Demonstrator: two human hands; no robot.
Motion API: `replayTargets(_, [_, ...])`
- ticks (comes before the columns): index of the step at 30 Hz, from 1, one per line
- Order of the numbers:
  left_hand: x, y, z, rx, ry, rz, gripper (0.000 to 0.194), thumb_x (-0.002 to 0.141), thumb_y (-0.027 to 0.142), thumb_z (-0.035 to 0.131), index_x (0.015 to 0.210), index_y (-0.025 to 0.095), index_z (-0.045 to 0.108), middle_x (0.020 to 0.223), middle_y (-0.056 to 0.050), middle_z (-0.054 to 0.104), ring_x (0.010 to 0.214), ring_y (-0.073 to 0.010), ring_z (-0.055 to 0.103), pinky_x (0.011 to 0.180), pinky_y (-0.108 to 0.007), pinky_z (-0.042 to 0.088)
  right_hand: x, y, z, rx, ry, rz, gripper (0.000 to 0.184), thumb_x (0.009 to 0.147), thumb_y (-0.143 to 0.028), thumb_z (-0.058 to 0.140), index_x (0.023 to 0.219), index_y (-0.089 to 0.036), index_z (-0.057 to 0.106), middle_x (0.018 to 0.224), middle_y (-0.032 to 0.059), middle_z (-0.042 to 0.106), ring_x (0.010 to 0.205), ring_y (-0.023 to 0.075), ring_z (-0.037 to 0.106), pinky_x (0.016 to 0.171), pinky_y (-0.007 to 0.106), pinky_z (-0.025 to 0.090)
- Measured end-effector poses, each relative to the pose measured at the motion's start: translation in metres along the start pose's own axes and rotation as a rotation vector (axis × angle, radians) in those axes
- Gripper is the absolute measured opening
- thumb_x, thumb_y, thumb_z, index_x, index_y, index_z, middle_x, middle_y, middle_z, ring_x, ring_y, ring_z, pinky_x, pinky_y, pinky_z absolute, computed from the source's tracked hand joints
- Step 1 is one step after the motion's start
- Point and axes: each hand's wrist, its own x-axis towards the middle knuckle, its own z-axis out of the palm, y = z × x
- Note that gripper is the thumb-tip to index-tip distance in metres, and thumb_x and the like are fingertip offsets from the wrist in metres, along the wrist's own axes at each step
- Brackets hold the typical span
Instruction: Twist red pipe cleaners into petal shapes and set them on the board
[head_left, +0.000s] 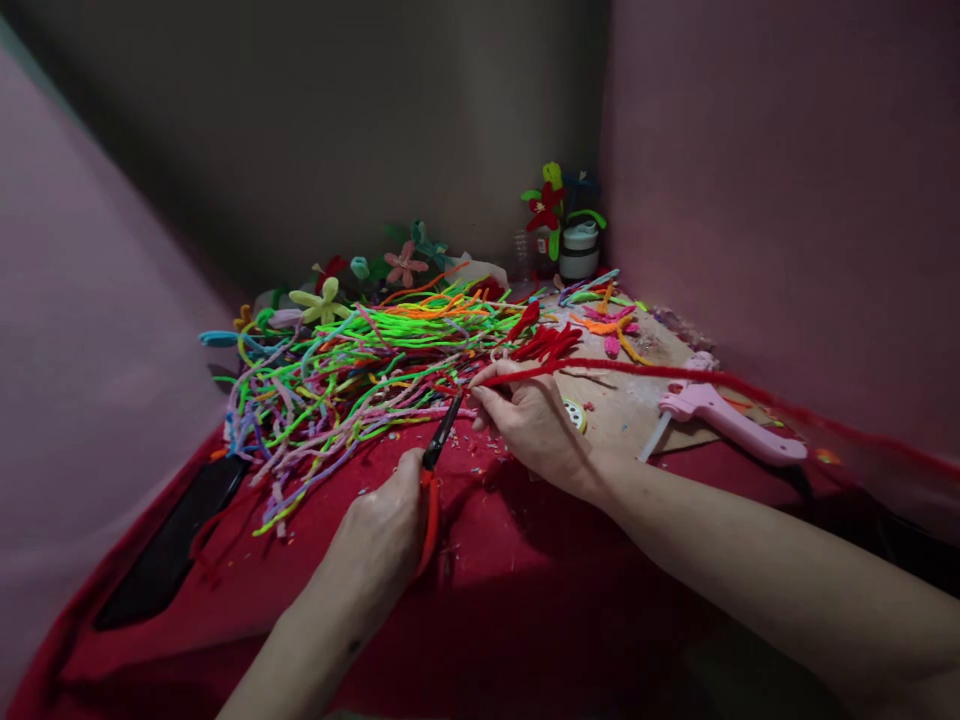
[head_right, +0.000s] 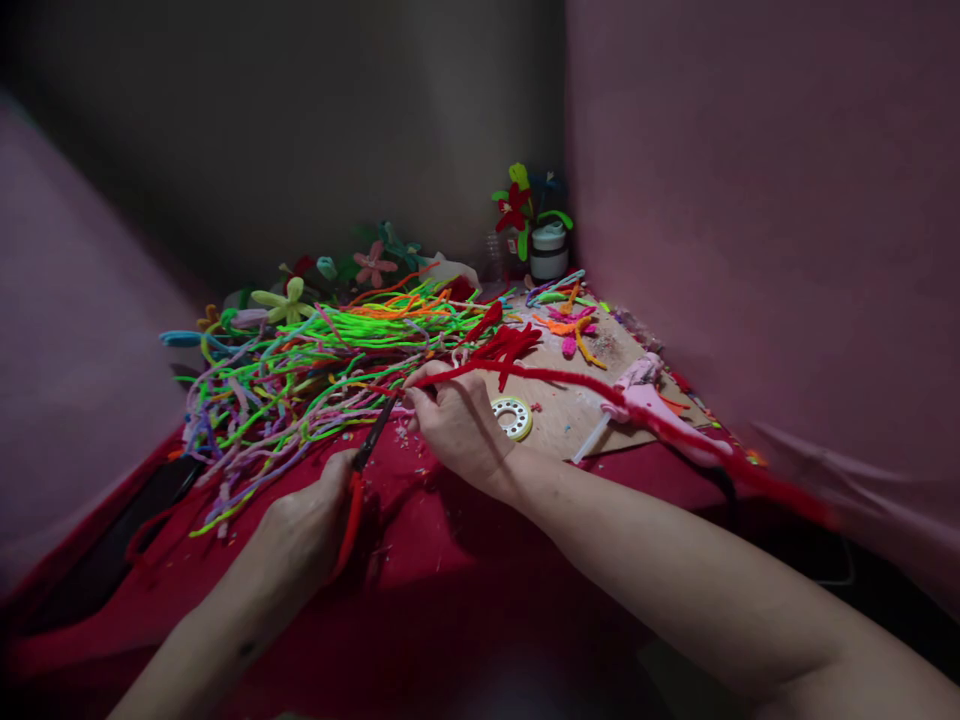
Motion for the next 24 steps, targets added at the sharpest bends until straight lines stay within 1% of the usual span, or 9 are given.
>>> replayTargets(2, [0.001,-0.001,0.001,-0.077,0.018,-0.021,0.023,0.079,0.013,0.031,0.097,0.016,0.046,0.055,-0.003,0.057,0.059,-0.0239,0.066,0.049,-0.026,0.041,0.000,0.001,0.000,-0.013,0.002,-0.008,0.010,0.081,-0.022,0.049,0.081,-0.015,0.057,0.057,-0.0005,0.059,0.050,0.0096,0.059,0.046,0.020,0.043])
replayTargets(4, [-0.001,-0.002,0.002,-0.274,0.006,-0.019,0.020,0.080,0.018,0.035,0.096,0.018,0.046,0.055,-0.001,0.057,0.054,-0.0211,0.064,0.047,-0.025,0.041,0.000,0.000,-0.001,-0.014,0.010,-0.014,0.010,0.081,-0.021,0.049,0.082,-0.015,0.057,0.056,-0.0006,0.059,0.049,0.0094,0.058,0.046,0.020,0.043])
replayTargets(6, [-0.005,-0.002,0.000,-0.589,-0.112,-0.021,0.016,0.082,0.026,0.039,0.095,0.019,0.046,0.055,0.001,0.056,0.043,-0.0159,0.058,0.040,-0.022,0.039,0.000,-0.001,-0.001,0.001,0.027,-0.016,0.009,0.080,-0.021,0.050,0.082,-0.015,0.057,0.058,-0.0004,0.060,0.048,0.0091,0.058,0.047,0.020,0.043])
replayTargets(9, [-0.013,0.002,-0.008,-1.038,-0.388,-0.091,0.029,0.085,0.044,0.040,0.098,0.019,0.047,0.053,0.003,0.056,0.032,-0.0112,0.049,0.031,-0.020,0.036,-0.001,-0.004,-0.001,0.034,0.039,-0.011,0.010,0.081,-0.023,0.051,0.083,-0.015,0.056,0.060,-0.0006,0.060,0.049,0.0092,0.059,0.048,0.021,0.044])
replayTargets(12, [-0.017,0.008,-0.013,-1.282,-0.436,-0.130,0.041,0.082,0.048,0.046,0.109,0.018,0.043,0.062,0.000,0.060,0.033,-0.0099,0.050,0.030,-0.020,0.039,-0.001,-0.005,0.000,0.068,0.021,0.010,0.009,0.081,-0.023,0.050,0.082,-0.016,0.055,0.057,-0.0016,0.059,0.050,0.0103,0.060,0.048,0.021,0.044])
replayTargets(17, [-0.012,0.014,-0.009,-1.266,-0.397,-0.142,0.049,0.077,0.049,0.053,0.114,0.019,0.042,0.066,0.000,0.062,0.041,-0.0114,0.056,0.033,-0.019,0.043,-0.002,-0.003,-0.001,0.031,0.020,-0.043,0.008,0.082,-0.023,0.049,0.083,-0.017,0.055,0.059,-0.0022,0.058,0.051,0.0091,0.058,0.049,0.021,0.044])
replayTargets(19, [-0.010,0.013,-0.007,-1.220,-0.370,-0.189,0.046,0.080,0.050,0.046,0.111,0.017,0.045,0.064,-0.001,0.061,0.043,-0.0136,0.057,0.033,-0.022,0.043,-0.003,-0.004,-0.003,-0.020,0.013,-0.074,0.007,0.082,-0.022,0.050,0.083,-0.017,0.055,0.057,-0.0027,0.057,0.052,0.0092,0.056,0.051,0.021,0.043])
replayTargets(22, [-0.009,0.008,-0.007,-1.007,-0.258,-0.235,0.043,0.086,0.045,0.027,0.106,0.015,0.050,0.057,-0.003,0.059,0.044,-0.0169,0.058,0.037,-0.025,0.043,-0.004,-0.006,-0.004,-0.074,-0.005,-0.121,0.006,0.082,-0.020,0.049,0.082,-0.017,0.055,0.057,-0.0024,0.056,0.053,0.0091,0.054,0.053,0.022,0.042])
replayTargets(24, [-0.011,0.001,-0.006,-0.826,-0.162,-0.199,0.035,0.085,0.037,0.031,0.107,0.017,0.049,0.060,-0.003,0.061,0.051,-0.0184,0.061,0.045,-0.026,0.045,-0.004,-0.006,-0.005,-0.099,-0.001,-0.145,0.007,0.082,-0.020,0.049,0.082,-0.017,0.055,0.058,-0.0021,0.056,0.054,0.0089,0.054,0.054,0.023,0.042])
